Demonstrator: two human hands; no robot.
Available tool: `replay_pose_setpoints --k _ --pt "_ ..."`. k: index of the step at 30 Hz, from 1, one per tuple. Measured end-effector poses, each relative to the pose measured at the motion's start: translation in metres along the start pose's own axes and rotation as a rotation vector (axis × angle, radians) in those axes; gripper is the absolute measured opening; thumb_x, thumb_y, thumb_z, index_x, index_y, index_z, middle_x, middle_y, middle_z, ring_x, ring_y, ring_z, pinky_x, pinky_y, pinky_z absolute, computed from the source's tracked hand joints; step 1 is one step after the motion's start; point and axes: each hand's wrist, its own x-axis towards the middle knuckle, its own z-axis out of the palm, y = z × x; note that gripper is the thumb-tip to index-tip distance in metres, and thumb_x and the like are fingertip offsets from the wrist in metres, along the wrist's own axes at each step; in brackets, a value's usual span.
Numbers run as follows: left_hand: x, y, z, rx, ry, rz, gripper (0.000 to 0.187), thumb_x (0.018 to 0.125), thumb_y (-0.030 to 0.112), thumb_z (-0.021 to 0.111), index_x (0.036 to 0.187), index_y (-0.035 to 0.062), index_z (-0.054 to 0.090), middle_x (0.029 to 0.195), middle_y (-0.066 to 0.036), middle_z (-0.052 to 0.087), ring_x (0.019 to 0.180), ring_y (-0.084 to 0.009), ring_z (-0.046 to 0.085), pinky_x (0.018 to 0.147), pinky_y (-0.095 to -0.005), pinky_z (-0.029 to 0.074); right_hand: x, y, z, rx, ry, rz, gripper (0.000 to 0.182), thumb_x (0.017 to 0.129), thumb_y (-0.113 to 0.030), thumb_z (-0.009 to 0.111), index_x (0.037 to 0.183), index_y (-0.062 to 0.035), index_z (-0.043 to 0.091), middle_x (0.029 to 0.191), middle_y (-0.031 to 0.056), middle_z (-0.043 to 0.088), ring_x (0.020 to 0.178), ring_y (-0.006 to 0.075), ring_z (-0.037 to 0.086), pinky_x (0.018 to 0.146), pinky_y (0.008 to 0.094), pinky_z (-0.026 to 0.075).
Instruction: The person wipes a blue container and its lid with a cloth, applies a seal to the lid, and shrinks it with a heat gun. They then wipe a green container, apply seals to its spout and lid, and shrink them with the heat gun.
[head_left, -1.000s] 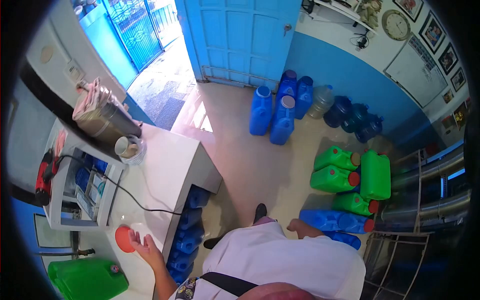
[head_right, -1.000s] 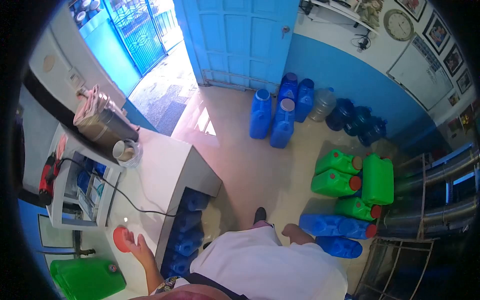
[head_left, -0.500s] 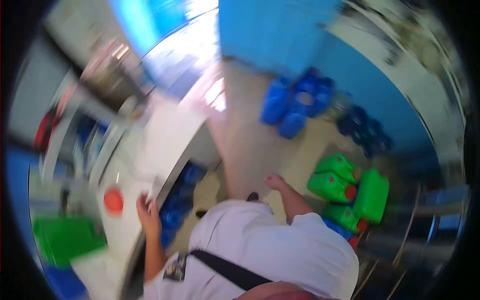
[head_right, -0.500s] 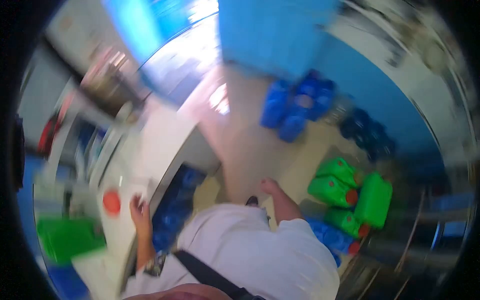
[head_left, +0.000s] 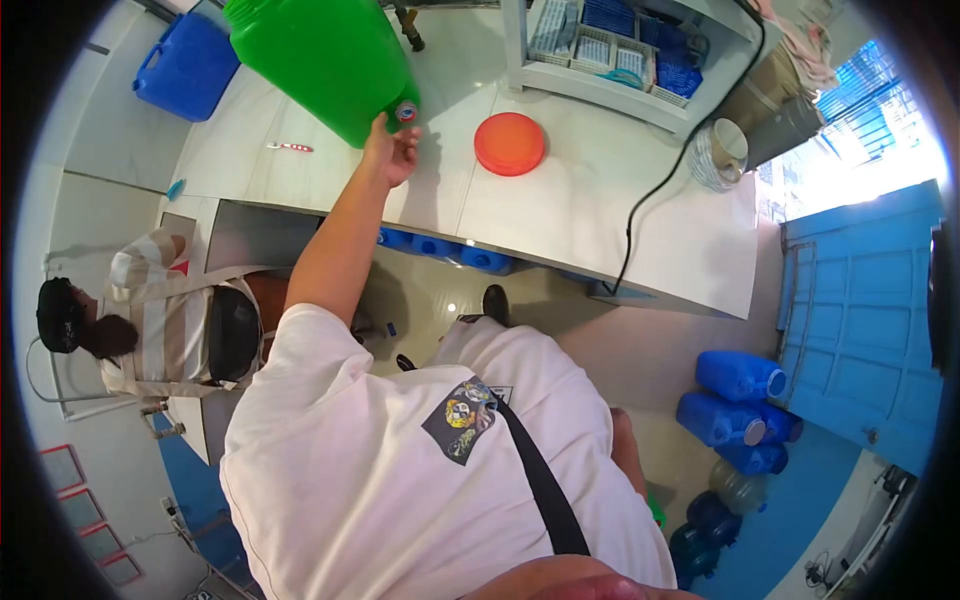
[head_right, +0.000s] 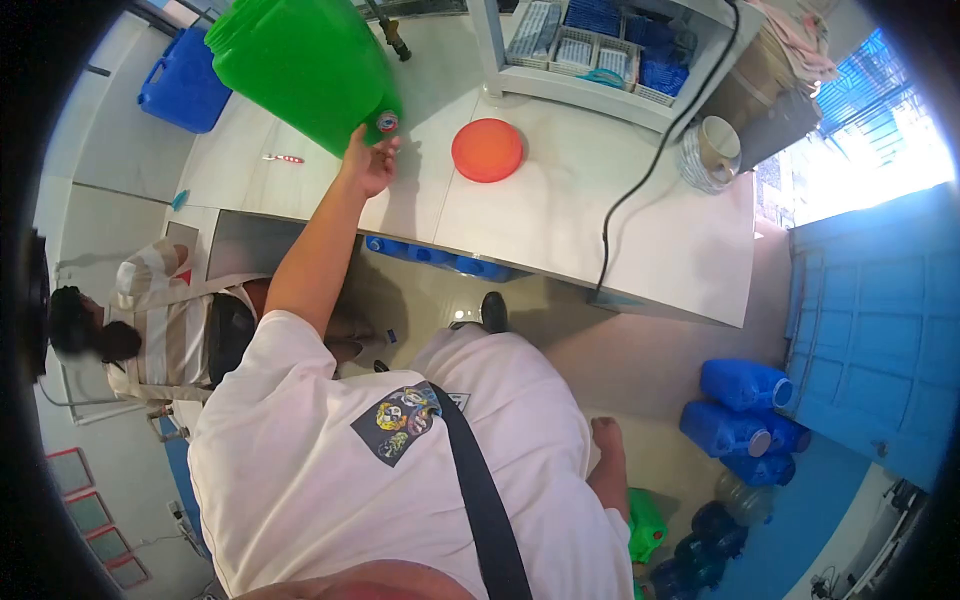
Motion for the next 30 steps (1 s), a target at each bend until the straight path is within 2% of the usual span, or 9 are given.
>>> replay_pose_setpoints --k 3,8,11,17,20,22,23,25,30 --pt "0.012 0.006 0.028 -0.078 -0.046 -0.130 0.068 0.099 0.068 0.037 0.108 0.0033 0.055 0.089 -0.003 0.066 0.066 -0.0102 0.051 0.054 -0.0226 0.041 0.021 -0.090 -0.057 0.066 -0.244 0.116 0.041 0.092 -0.033 0.063 0.112 0.0020 0.069 0.093 0.0156 0.075 0.080 0.0242 0.071 0.072 0.0375 0.056" --pt "0.029 0.003 0.048 -0.351 -0.124 -0.203 0.054 0.101 0.059 0.039 0.103 0.0076 0.055 0.085 -0.001 0.066 0.062 -0.0090 0.050 0.053 -0.0215 0.040 -0.003 -0.280 -0.132 0.020 -0.465 -0.373 0.029 0.100 -0.028 0.060 0.102 -0.0012 0.070 0.089 0.0073 0.073 0.079 0.0149 0.066 0.072 0.0311 0.053" --pt "0.033 0.004 0.054 -0.439 -0.042 -0.162 0.045 0.102 0.053 0.039 0.097 0.0116 0.056 0.080 0.003 0.065 0.058 -0.0073 0.048 0.052 -0.0202 0.039 -0.044 -0.395 -0.173 0.188 -0.271 -0.774 0.026 0.096 -0.026 0.066 0.109 -0.0038 0.070 0.090 0.0079 0.072 0.080 0.0171 0.067 0.072 0.0327 0.052" --pt "0.036 -0.007 0.050 -0.391 -0.021 -0.109 0.040 0.102 0.052 0.042 0.092 0.0159 0.057 0.076 0.007 0.062 0.060 -0.0060 0.049 0.055 -0.0206 0.039 -0.031 -0.570 -0.257 0.070 0.223 -0.964 0.022 0.097 -0.022 0.064 0.109 -0.0054 0.071 0.093 0.0089 0.071 0.075 0.0175 0.062 0.072 0.0316 0.051" --pt "0.011 -0.026 0.061 -0.212 -0.127 -0.077 0.046 0.100 0.057 0.046 0.102 0.0143 0.060 0.092 0.003 0.065 0.072 -0.0079 0.053 0.063 -0.0235 0.043 0.019 -0.636 -0.284 0.015 0.494 -1.213 0.023 0.097 -0.023 0.064 0.109 -0.0056 0.071 0.103 0.0127 0.072 0.090 0.0284 0.066 0.081 0.0381 0.053" --pt "-0.027 -0.042 0.087 0.547 -0.153 0.301 0.061 0.094 0.062 0.055 0.123 0.0081 0.058 0.116 -0.007 0.062 0.096 -0.0185 0.059 0.083 -0.0329 0.049 0.058 -0.675 -0.297 -0.112 0.568 -1.260 0.023 0.096 -0.024 0.063 0.108 -0.0069 0.072 0.107 0.0140 0.072 0.100 0.0343 0.065 0.089 0.0420 0.052" --pt "-0.028 -0.051 0.089 0.544 -0.147 0.302 0.061 0.094 0.062 0.055 0.123 0.0081 0.058 0.116 -0.007 0.062 0.096 -0.0185 0.059 0.083 -0.0329 0.049 0.072 -0.695 -0.299 -0.167 0.572 -1.247 0.023 0.096 -0.025 0.063 0.107 -0.0077 0.072 0.108 0.0141 0.071 0.104 0.0363 0.064 0.092 0.0435 0.051" --pt "-0.025 -0.072 0.091 1.312 -0.098 0.979 0.088 0.084 0.061 0.069 0.146 0.0035 0.043 0.135 -0.020 0.052 0.120 -0.0338 0.054 0.102 -0.0470 0.044 0.100 -0.729 -0.299 -0.371 0.591 -1.164 0.026 0.094 -0.029 0.065 0.110 -0.0098 0.074 0.111 0.0141 0.072 0.111 0.0363 0.062 0.096 0.0461 0.048" --pt "-0.053 -0.092 0.128 1.750 0.084 0.858 0.114 0.074 0.055 0.082 0.157 0.0024 0.024 0.145 -0.030 0.039 0.137 -0.0435 0.038 0.110 -0.0513 0.038 0.128 -0.788 -0.299 -0.767 0.493 -0.949 0.030 0.092 -0.034 0.068 0.116 -0.0167 0.075 0.122 0.0119 0.070 0.123 0.0335 0.056 0.103 0.0495 0.041"
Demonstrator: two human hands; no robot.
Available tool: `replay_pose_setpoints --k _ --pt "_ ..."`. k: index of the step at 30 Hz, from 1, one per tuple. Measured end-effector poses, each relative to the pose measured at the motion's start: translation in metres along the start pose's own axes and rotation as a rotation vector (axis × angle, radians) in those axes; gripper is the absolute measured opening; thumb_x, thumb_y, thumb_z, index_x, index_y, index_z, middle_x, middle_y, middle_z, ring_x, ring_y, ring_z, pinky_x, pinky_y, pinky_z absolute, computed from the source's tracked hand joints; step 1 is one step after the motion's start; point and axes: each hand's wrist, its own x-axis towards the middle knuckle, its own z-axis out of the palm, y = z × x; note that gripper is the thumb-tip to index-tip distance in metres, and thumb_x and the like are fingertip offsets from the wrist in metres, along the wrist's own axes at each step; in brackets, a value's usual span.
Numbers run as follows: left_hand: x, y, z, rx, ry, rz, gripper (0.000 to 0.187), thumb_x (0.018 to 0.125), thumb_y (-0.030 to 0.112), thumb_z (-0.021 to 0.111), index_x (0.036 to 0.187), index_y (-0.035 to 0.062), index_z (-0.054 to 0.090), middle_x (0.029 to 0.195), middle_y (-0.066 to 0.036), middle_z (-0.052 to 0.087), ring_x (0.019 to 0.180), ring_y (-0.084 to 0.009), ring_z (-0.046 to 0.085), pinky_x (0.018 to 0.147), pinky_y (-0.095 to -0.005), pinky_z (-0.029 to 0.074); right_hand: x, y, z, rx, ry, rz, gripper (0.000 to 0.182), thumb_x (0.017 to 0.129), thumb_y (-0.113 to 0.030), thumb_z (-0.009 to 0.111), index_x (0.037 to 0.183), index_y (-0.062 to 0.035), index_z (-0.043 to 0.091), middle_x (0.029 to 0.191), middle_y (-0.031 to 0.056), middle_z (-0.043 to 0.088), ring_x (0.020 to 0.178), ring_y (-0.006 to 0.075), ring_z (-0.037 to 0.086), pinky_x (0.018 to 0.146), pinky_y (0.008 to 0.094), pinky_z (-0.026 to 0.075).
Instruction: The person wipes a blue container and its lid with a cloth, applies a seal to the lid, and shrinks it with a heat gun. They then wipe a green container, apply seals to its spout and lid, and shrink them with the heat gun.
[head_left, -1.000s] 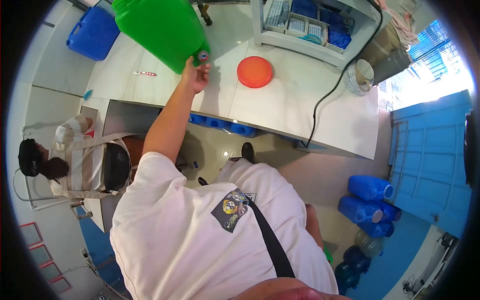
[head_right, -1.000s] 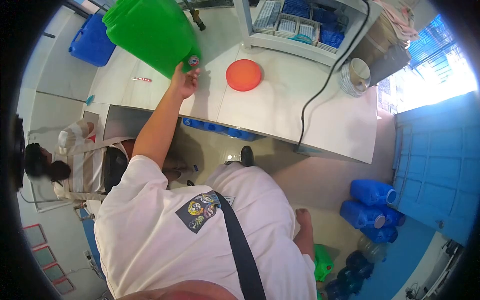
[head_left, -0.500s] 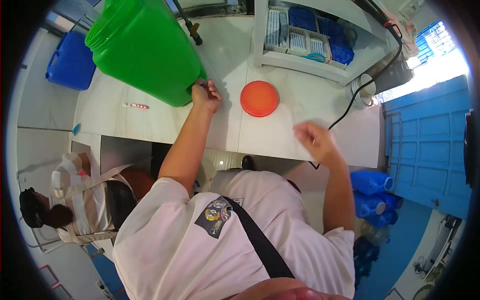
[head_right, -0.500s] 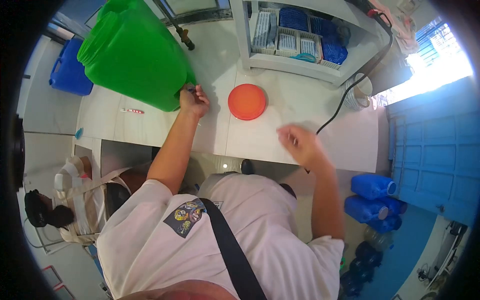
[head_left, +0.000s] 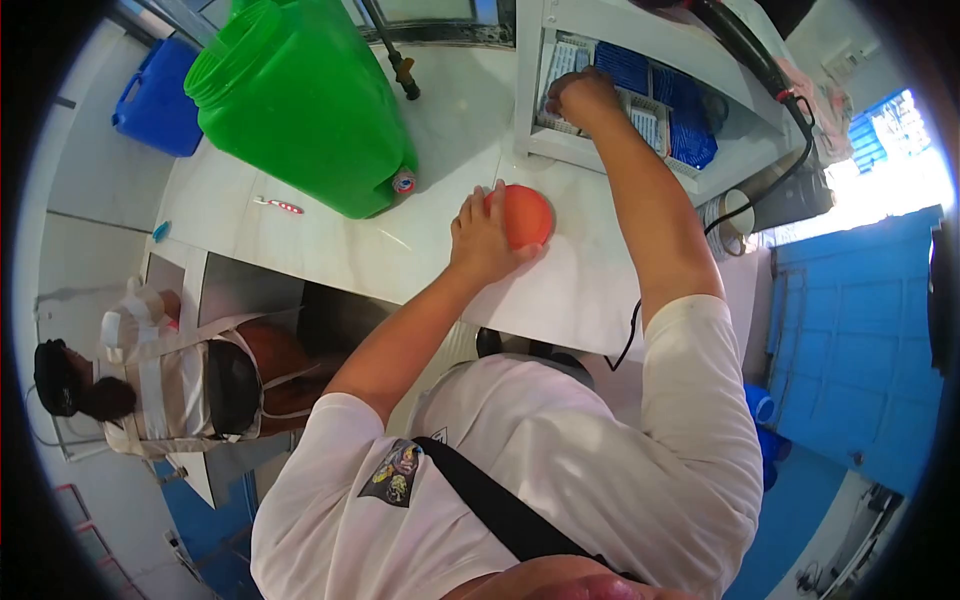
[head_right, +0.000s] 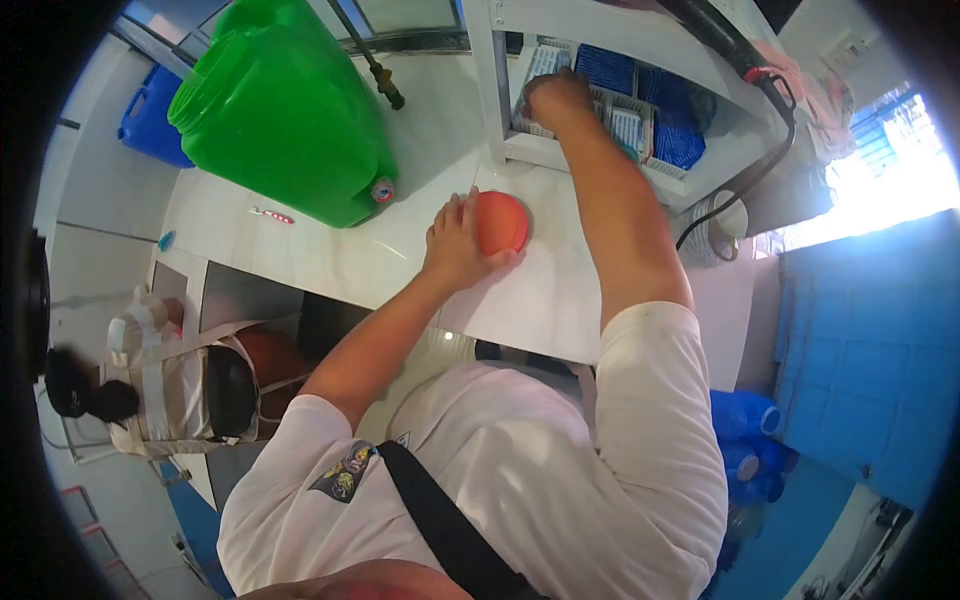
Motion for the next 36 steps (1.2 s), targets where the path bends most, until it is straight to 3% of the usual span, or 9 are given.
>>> replay_pose_setpoints --k 8,10,14,16,20,24,29,33,36 --pt "0.008 0.033 -0.029 -0.126 -0.142 -0.207 0.112 0.071 0.041 0.088 0.157 0.0074 0.025 0.144 -0.031 0.035 0.135 -0.0475 0.040 0.105 -0.0460 0.046 0.020 0.007 -0.016 0.050 -0.270 0.008 0.032 0.090 -0.033 0.068 0.119 -0.0211 0.075 0.128 0.0125 0.068 0.131 0.0319 0.052 0.107 0.0483 0.036" --pt "0.006 0.037 -0.039 -0.159 -0.104 -0.265 0.091 0.074 0.031 0.086 0.150 0.0129 0.040 0.135 -0.027 0.048 0.123 -0.0419 0.053 0.099 -0.0427 0.051 0.032 0.012 -0.010 0.120 -0.038 0.247 0.031 0.092 -0.032 0.067 0.118 -0.0181 0.075 0.119 0.0116 0.071 0.121 0.0290 0.060 0.100 0.0465 0.044" --pt "0.002 0.007 -0.051 -0.467 -0.106 -0.189 0.063 0.079 0.020 0.082 0.136 0.0138 0.056 0.115 -0.018 0.061 0.108 -0.0346 0.062 0.091 -0.0419 0.054 -0.025 0.033 -0.014 0.388 0.590 0.115 0.030 0.097 -0.035 0.062 0.116 -0.0144 0.073 0.107 0.0105 0.074 0.105 0.0275 0.069 0.088 0.0447 0.052" --pt "-0.007 0.010 -0.075 -0.414 0.129 0.103 0.040 0.085 0.011 0.074 0.123 0.0100 0.064 0.099 -0.015 0.064 0.091 -0.0315 0.065 0.083 -0.0388 0.054 -0.073 0.025 -0.027 0.781 0.794 0.108 0.028 0.100 -0.034 0.060 0.111 -0.0109 0.071 0.093 0.0074 0.073 0.084 0.0235 0.070 0.076 0.0385 0.054" --pt "-0.008 0.005 -0.107 -0.378 0.323 0.196 0.037 0.087 0.022 0.078 0.121 0.0102 0.068 0.089 -0.011 0.058 0.082 -0.0275 0.059 0.075 -0.0358 0.051 -0.179 -0.027 -0.056 1.257 0.664 0.076 0.016 0.098 -0.021 0.068 0.102 -0.0059 0.068 0.082 0.0022 0.069 0.072 0.0095 0.059 0.069 0.0267 0.050" --pt "-0.013 0.034 -0.133 -0.458 0.447 0.340 0.043 0.083 0.031 0.082 0.117 0.0073 0.070 0.097 -0.009 0.055 0.094 -0.0233 0.056 0.081 -0.0349 0.049 -0.205 -0.070 -0.038 1.433 0.554 0.013 0.018 0.096 -0.021 0.070 0.101 -0.0045 0.067 0.083 0.0022 0.069 0.074 0.0084 0.060 0.069 0.0263 0.050" --pt "-0.014 0.027 -0.121 -0.623 0.224 0.375 0.039 0.086 0.035 0.082 0.110 0.0057 0.073 0.103 -0.008 0.055 0.092 -0.0194 0.057 0.075 -0.0305 0.050 -0.217 -0.090 -0.040 1.510 0.383 0.068 0.026 0.093 -0.026 0.076 0.096 -0.0029 0.065 0.081 0.0029 0.066 0.075 0.0094 0.061 0.069 0.0274 0.051" --pt "-0.016 0.022 -0.117 -1.193 -0.066 0.037 0.032 0.091 0.031 0.077 0.105 0.0014 0.073 0.098 -0.005 0.058 0.067 -0.0095 0.057 0.049 -0.0247 0.046 -0.225 -0.072 -0.021 1.240 0.419 -0.035 0.031 0.092 -0.030 0.077 0.093 -0.0011 0.064 0.080 0.0035 0.065 0.074 0.0094 0.061 0.068 0.0267 0.051" --pt "-0.011 0.013 -0.103 -1.341 -0.151 -0.052 0.036 0.095 0.031 0.074 0.108 -0.0028 0.069 0.088 -0.005 0.061 0.058 -0.0080 0.056 0.039 -0.0257 0.043 -0.230 -0.064 -0.013 1.306 0.110 -0.117 0.033 0.093 -0.033 0.075 0.091 -0.0015 0.064 0.078 0.0036 0.065 0.072 0.0104 0.060 0.067 0.0265 0.051"
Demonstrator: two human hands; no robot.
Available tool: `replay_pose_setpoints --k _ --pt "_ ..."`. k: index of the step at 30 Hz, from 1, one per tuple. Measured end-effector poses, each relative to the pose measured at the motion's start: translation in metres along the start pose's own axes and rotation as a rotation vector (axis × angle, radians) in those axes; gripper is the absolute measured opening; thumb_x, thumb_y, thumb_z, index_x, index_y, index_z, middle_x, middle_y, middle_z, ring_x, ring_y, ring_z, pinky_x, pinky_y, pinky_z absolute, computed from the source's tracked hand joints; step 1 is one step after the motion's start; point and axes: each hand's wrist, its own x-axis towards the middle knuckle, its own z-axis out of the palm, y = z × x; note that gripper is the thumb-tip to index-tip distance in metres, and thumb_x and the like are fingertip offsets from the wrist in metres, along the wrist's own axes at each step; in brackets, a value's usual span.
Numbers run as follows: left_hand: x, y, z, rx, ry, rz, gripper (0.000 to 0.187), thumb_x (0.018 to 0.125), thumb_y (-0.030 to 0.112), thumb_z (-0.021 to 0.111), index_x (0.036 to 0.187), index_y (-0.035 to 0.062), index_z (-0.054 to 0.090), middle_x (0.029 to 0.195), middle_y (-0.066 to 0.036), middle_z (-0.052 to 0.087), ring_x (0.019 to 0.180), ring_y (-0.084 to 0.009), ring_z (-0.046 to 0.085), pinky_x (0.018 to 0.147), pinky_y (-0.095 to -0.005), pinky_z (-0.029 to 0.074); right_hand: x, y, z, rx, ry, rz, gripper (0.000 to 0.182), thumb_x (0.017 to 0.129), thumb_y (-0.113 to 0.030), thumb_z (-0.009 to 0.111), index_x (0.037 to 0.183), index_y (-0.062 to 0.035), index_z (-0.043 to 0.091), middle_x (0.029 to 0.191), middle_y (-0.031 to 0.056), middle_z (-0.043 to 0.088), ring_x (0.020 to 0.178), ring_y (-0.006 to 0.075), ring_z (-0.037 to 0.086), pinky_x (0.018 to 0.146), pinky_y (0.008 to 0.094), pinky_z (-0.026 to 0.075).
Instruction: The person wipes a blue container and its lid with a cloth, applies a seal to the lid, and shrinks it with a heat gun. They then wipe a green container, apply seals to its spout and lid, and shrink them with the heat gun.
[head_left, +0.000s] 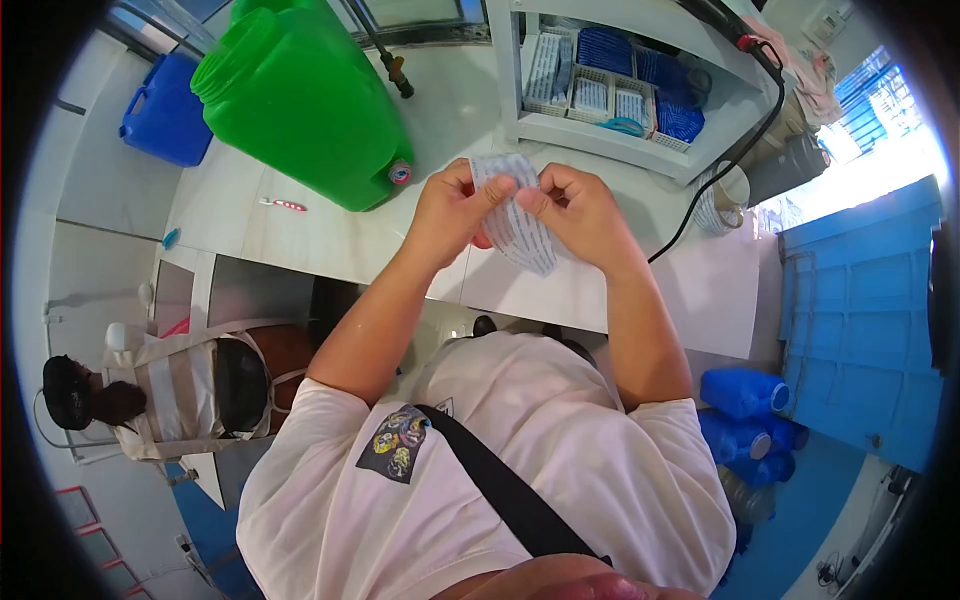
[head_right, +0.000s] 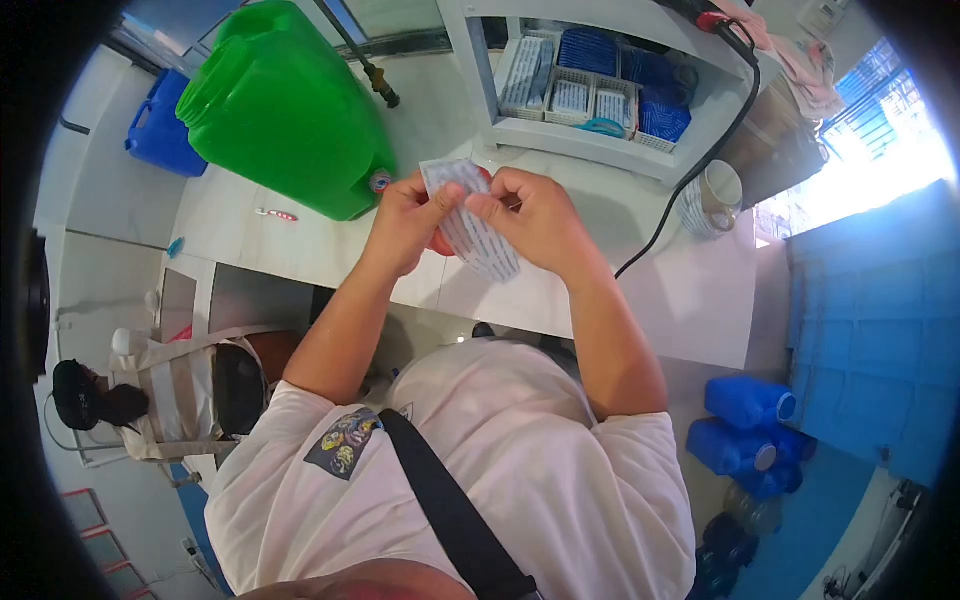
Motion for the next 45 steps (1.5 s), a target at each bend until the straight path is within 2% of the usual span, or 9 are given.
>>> replay_pose_setpoints --k 6,8,13,16,21,31,36,43,45 --pt "-0.001 -0.019 -0.028 0.035 -0.174 -0.133 0.052 0.100 0.045 0.062 0.119 -0.0031 0.061 0.079 -0.005 0.064 0.067 -0.0122 0.060 0.054 -0.0299 0.051 0.004 0.007 -0.024 0.382 0.343 0.304 0.030 0.095 -0.034 0.072 0.093 -0.0040 0.067 0.078 0.0050 0.067 0.071 0.0129 0.064 0.066 0.0308 0.051" --pt "-0.007 -0.007 -0.017 -0.019 -0.152 -0.196 0.052 0.102 0.048 0.057 0.118 -0.0018 0.061 0.083 -0.005 0.065 0.071 -0.0134 0.061 0.063 -0.0317 0.054 0.011 0.001 -0.016 -0.052 0.352 0.208 0.033 0.092 -0.035 0.075 0.094 -0.0034 0.067 0.076 0.0077 0.068 0.069 0.0163 0.064 0.065 0.0335 0.051" --pt "0.001 0.007 -0.011 -0.229 -0.050 -0.367 0.048 0.107 0.033 0.050 0.143 0.0007 0.044 0.128 -0.015 0.060 0.115 -0.0220 0.062 0.100 -0.0402 0.050 0.004 -0.034 0.033 -0.329 0.035 0.123 0.032 0.089 -0.030 0.079 0.092 -0.0035 0.062 0.068 0.0044 0.064 0.060 0.0120 0.056 0.055 0.0320 0.044" --pt "-0.005 -0.001 -0.011 -0.240 0.115 -0.034 0.051 0.106 0.021 0.051 0.150 0.0021 0.034 0.135 -0.016 0.054 0.120 -0.0233 0.058 0.104 -0.0422 0.048 -0.014 -0.031 0.044 -0.339 -0.073 0.192 0.031 0.090 -0.030 0.078 0.098 -0.0026 0.064 0.076 0.0070 0.068 0.067 0.0136 0.061 0.062 0.0320 0.048" --pt "-0.026 0.008 -0.020 -0.322 0.030 0.150 0.059 0.104 0.015 0.055 0.155 0.0043 0.027 0.142 -0.013 0.049 0.128 -0.0215 0.053 0.108 -0.0416 0.045 -0.025 0.042 0.069 0.718 0.100 0.278 0.034 0.095 -0.032 0.072 0.103 0.0000 0.065 0.095 0.0096 0.073 0.083 0.0194 0.069 0.078 0.0330 0.054" --pt "-0.042 0.026 -0.029 -0.655 -0.328 -0.070 0.065 0.103 0.024 0.058 0.156 0.0049 0.026 0.150 -0.015 0.046 0.134 -0.0262 0.054 0.109 -0.0461 0.048 0.029 0.027 0.013 0.655 0.165 0.193 0.037 0.098 -0.035 0.069 0.116 -0.0025 0.064 0.113 0.0087 0.068 0.103 0.0158 0.065 0.086 0.0304 0.054" --pt "-0.039 0.021 -0.023 -0.867 -0.415 -0.106 0.065 0.102 0.020 0.057 0.156 0.0025 0.025 0.152 -0.017 0.043 0.138 -0.0300 0.049 0.113 -0.0494 0.044 0.055 0.003 -0.004 0.538 -0.273 0.220 0.051 0.101 -0.046 0.060 0.131 -0.0049 0.062 0.117 0.0064 0.068 0.108 0.0151 0.065 0.090 0.0309 0.053" --pt "-0.042 0.019 -0.020 -1.032 -0.469 0.013 0.060 0.101 0.013 0.052 0.154 0.0013 0.028 0.156 -0.019 0.039 0.145 -0.0363 0.040 0.119 -0.0569 0.034 0.065 -0.004 -0.014 0.452 -0.304 0.469 0.068 0.101 -0.060 0.049 0.137 -0.0030 0.059 0.130 0.0094 0.065 0.118 0.0196 0.062 0.104 0.0387 0.048" --pt "-0.043 0.018 -0.025 -1.184 -0.430 0.014 0.058 0.101 0.013 0.052 0.154 0.0013 0.029 0.157 -0.019 0.037 0.146 -0.0367 0.037 0.120 -0.0584 0.031 0.047 -0.018 -0.009 0.384 -0.067 0.087 0.071 0.095 -0.059 0.063 0.139 -0.0039 0.058 0.141 0.0099 0.058 0.128 0.0221 0.055 0.109 0.0399 0.044"
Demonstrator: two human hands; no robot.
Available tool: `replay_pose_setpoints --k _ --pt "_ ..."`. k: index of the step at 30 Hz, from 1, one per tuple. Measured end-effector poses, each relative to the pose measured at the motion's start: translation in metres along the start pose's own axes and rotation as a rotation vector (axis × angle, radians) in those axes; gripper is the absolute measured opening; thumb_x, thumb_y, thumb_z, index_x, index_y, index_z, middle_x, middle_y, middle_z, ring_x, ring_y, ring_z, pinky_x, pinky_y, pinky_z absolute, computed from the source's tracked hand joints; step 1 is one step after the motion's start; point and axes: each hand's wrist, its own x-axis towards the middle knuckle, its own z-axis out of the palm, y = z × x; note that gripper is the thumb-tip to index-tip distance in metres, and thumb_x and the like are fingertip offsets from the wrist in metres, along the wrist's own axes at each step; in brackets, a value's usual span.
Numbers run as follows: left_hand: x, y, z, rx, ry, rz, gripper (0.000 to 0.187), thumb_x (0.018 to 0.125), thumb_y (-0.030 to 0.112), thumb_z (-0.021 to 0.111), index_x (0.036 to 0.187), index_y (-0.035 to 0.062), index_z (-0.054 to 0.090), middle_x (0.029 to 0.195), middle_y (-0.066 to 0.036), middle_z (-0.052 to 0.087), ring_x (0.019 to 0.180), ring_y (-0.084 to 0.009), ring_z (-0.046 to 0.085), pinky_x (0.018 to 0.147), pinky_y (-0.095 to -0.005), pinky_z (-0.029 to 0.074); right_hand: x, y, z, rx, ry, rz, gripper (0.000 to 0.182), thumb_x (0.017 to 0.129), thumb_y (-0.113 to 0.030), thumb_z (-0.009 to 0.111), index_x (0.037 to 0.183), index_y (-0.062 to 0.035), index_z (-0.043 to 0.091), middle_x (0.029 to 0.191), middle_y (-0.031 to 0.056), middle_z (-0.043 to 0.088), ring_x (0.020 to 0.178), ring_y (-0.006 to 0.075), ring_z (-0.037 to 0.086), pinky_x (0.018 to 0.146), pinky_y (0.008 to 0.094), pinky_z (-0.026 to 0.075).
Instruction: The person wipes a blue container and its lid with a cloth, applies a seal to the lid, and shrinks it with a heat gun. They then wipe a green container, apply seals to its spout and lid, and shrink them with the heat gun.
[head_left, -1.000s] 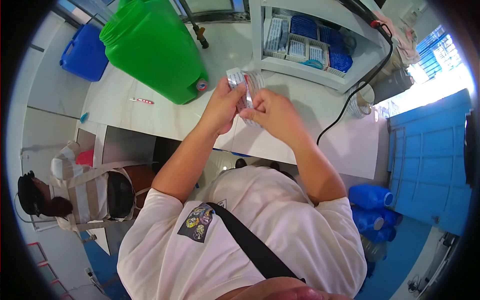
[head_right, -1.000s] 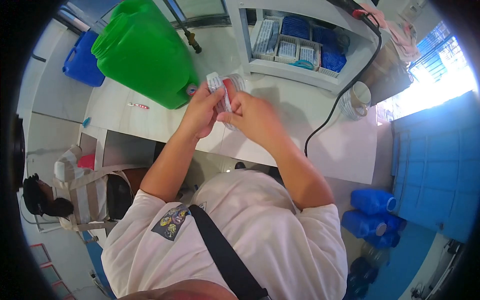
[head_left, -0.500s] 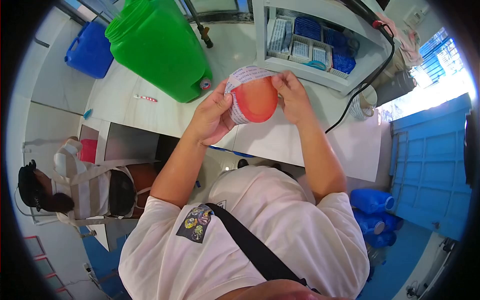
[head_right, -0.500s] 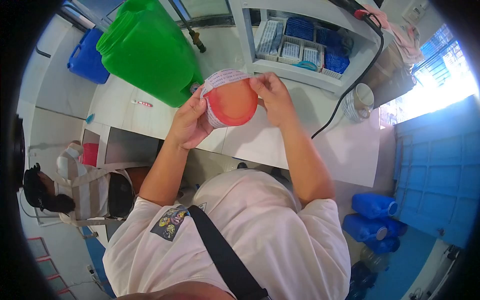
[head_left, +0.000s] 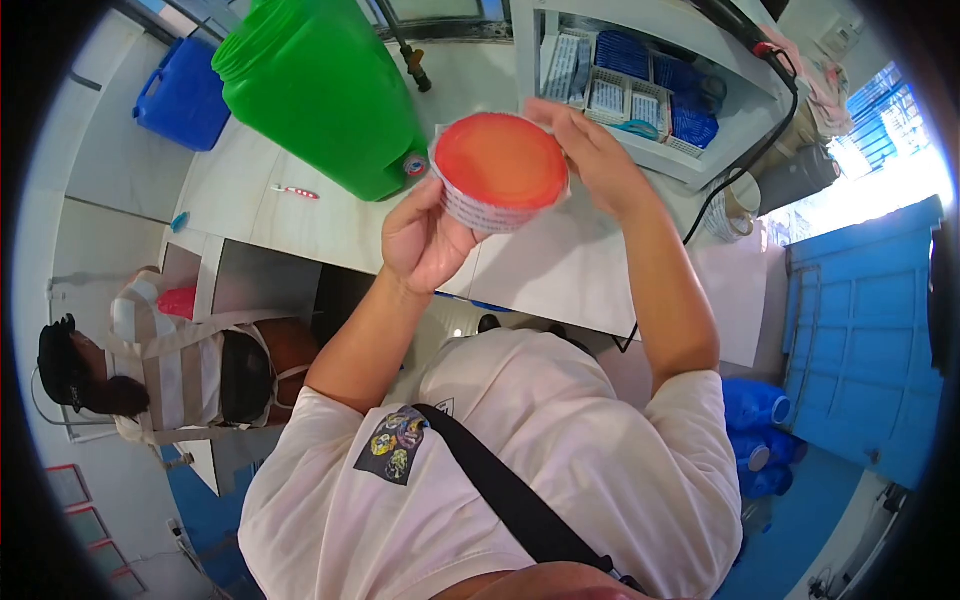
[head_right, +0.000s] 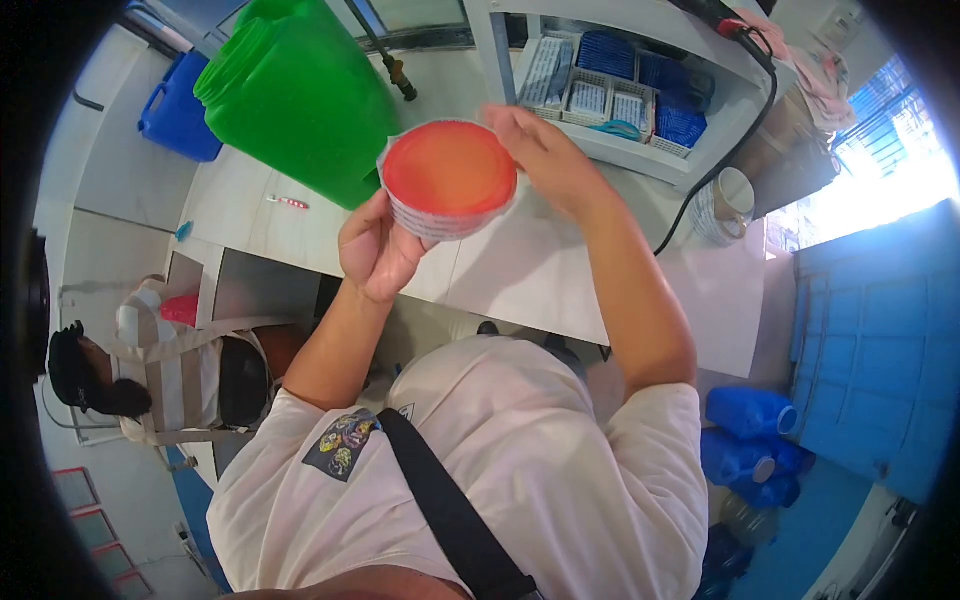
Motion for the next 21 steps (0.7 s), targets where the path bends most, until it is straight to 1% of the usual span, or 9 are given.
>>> replay_pose_setpoints --k 1,3,4,6,11,13,15,20,21 --pt "0.000 0.002 -0.001 -0.144 0.013 0.045 0.057 0.102 0.013 0.051 0.153 0.0013 0.031 0.159 -0.019 0.035 0.148 -0.0371 0.034 0.121 -0.0599 0.028 -0.010 -0.004 0.002 0.001 -0.009 0.002 0.071 0.095 -0.059 0.063 0.139 -0.0039 0.058 0.141 0.0099 0.058 0.128 0.0221 0.055 0.109 0.0399 0.044" --pt "0.000 0.006 0.001 -0.185 -0.003 0.084 0.055 0.102 0.014 0.050 0.153 0.0011 0.032 0.160 -0.019 0.034 0.149 -0.0374 0.033 0.122 -0.0603 0.025 -0.029 -0.014 0.001 -0.559 -0.010 -0.476 0.075 0.089 -0.057 0.070 0.141 -0.0052 0.055 0.147 0.0121 0.052 0.137 0.0237 0.048 0.114 0.0410 0.039" --pt "0.000 0.006 0.002 -0.231 -0.018 0.114 0.054 0.102 0.014 0.049 0.152 0.0010 0.033 0.161 -0.019 0.032 0.149 -0.0377 0.031 0.122 -0.0606 0.023 -0.034 -0.019 0.005 -0.557 -0.014 -0.473 0.075 0.089 -0.057 0.070 0.141 -0.0052 0.055 0.147 0.0121 0.052 0.137 0.0237 0.048 0.114 0.0410 0.039" --pt "0.002 0.005 0.004 -0.238 -0.027 0.108 0.050 0.104 0.014 0.046 0.151 0.0012 0.035 0.161 -0.019 0.032 0.150 -0.0368 0.029 0.123 -0.0608 0.022 -0.040 -0.026 0.009 -0.698 -0.008 -0.545 0.082 0.076 -0.049 0.084 0.140 -0.0060 0.056 0.146 0.0134 0.053 0.138 0.0259 0.048 0.115 0.0419 0.038" --pt "0.007 0.001 0.009 -0.230 -0.035 0.082 0.047 0.106 0.014 0.043 0.151 0.0014 0.036 0.161 -0.019 0.032 0.152 -0.0368 0.026 0.123 -0.0615 0.020 -0.037 -0.028 0.006 -0.673 0.053 -0.515 0.083 0.071 -0.042 0.089 0.138 -0.0046 0.057 0.145 0.0126 0.055 0.136 0.0262 0.050 0.115 0.0415 0.038" --pt "0.008 0.000 0.009 -0.215 -0.041 0.073 0.055 0.104 0.016 0.048 0.153 0.0018 0.029 0.162 -0.020 0.027 0.152 -0.0375 0.024 0.124 -0.0597 0.021 -0.038 -0.026 0.007 -0.652 0.088 -0.507 0.083 0.071 -0.042 0.089 0.138 -0.0036 0.057 0.144 0.0124 0.055 0.135 0.0260 0.051 0.115 0.0411 0.038" --pt "0.009 -0.001 0.008 -0.208 -0.039 0.076 0.055 0.103 0.016 0.048 0.153 0.0020 0.029 0.162 -0.020 0.027 0.152 -0.0374 0.024 0.124 -0.0594 0.021 -0.037 -0.021 0.009 -0.419 0.078 -0.453 0.086 0.071 -0.039 0.090 0.139 -0.0007 0.054 0.143 0.0129 0.055 0.135 0.0251 0.051 0.116 0.0402 0.038" --pt "0.008 0.001 0.010 -0.164 -0.021 0.082 0.057 0.104 0.016 0.049 0.155 0.0031 0.028 0.162 -0.020 0.027 0.151 -0.0372 0.026 0.124 -0.0589 0.023 -0.035 -0.012 0.012 -0.305 0.142 -0.544 0.079 0.067 -0.032 0.094 0.132 -0.0052 0.059 0.136 0.0118 0.060 0.125 0.0247 0.059 0.109 0.0385 0.044" --pt "0.007 0.003 0.012 0.006 0.027 0.086 0.063 0.101 0.017 0.054 0.156 0.0034 0.026 0.162 -0.019 0.029 0.151 -0.0364 0.028 0.122 -0.0583 0.025 -0.034 -0.012 0.012 -0.254 0.131 -0.561 0.078 0.067 -0.033 0.094 0.132 -0.0054 0.059 0.137 0.0116 0.059 0.126 0.0250 0.058 0.110 0.0385 0.044"
